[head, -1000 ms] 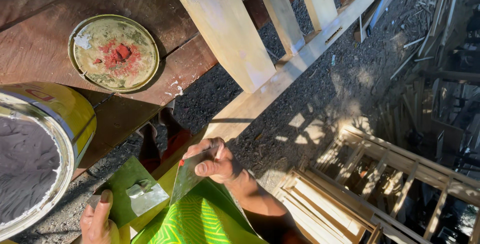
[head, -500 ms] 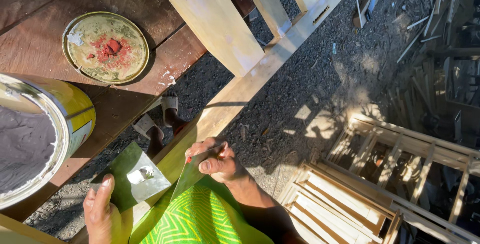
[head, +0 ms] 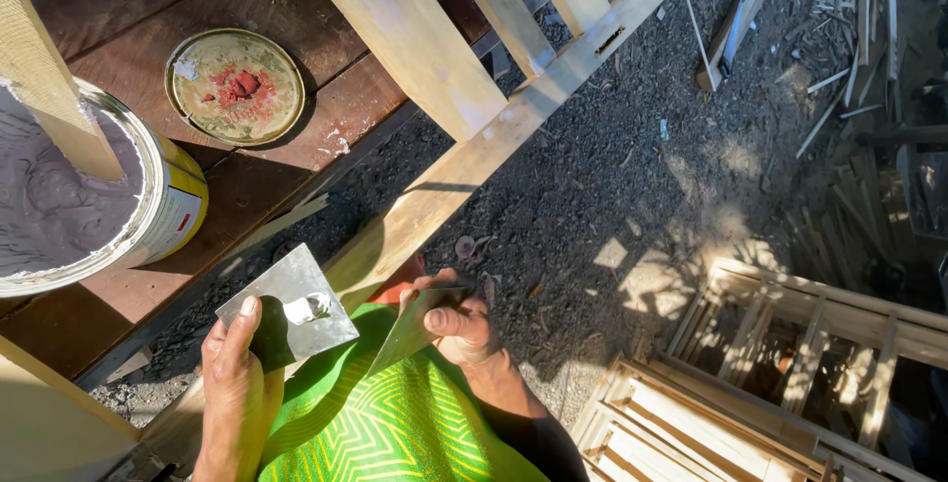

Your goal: The person scoops a white paste from a bucket using a putty knife and applies it to gaps between wooden slats on a pallet. They smooth the paste with the knife and a sanding block, working along the seams of the wood.

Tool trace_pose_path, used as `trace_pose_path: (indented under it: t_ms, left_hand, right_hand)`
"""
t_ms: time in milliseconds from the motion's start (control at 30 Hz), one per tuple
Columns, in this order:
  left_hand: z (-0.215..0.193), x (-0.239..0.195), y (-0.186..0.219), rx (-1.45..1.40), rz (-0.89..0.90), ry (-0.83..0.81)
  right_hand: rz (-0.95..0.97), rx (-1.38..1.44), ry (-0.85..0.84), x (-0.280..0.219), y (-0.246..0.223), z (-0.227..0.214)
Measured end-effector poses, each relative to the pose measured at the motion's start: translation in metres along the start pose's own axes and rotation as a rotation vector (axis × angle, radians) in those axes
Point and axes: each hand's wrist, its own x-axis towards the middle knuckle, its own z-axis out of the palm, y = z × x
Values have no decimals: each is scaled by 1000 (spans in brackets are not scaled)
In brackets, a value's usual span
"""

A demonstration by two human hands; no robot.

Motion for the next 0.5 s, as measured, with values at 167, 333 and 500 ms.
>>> trace_pose_path:
  t_ms: [167, 333, 500]
  left_hand:
    - [21, 1, -16, -9, 49, -56]
    - [64, 19, -46, 2, 57, -60]
    - [155, 46, -95, 154, 197, -159]
  right_hand:
    - [-11, 19, -38, -3, -26, -11]
    - [-108, -15, 33, -4, -67, -34]
    - [-426, -1258, 39, 4, -173, -50]
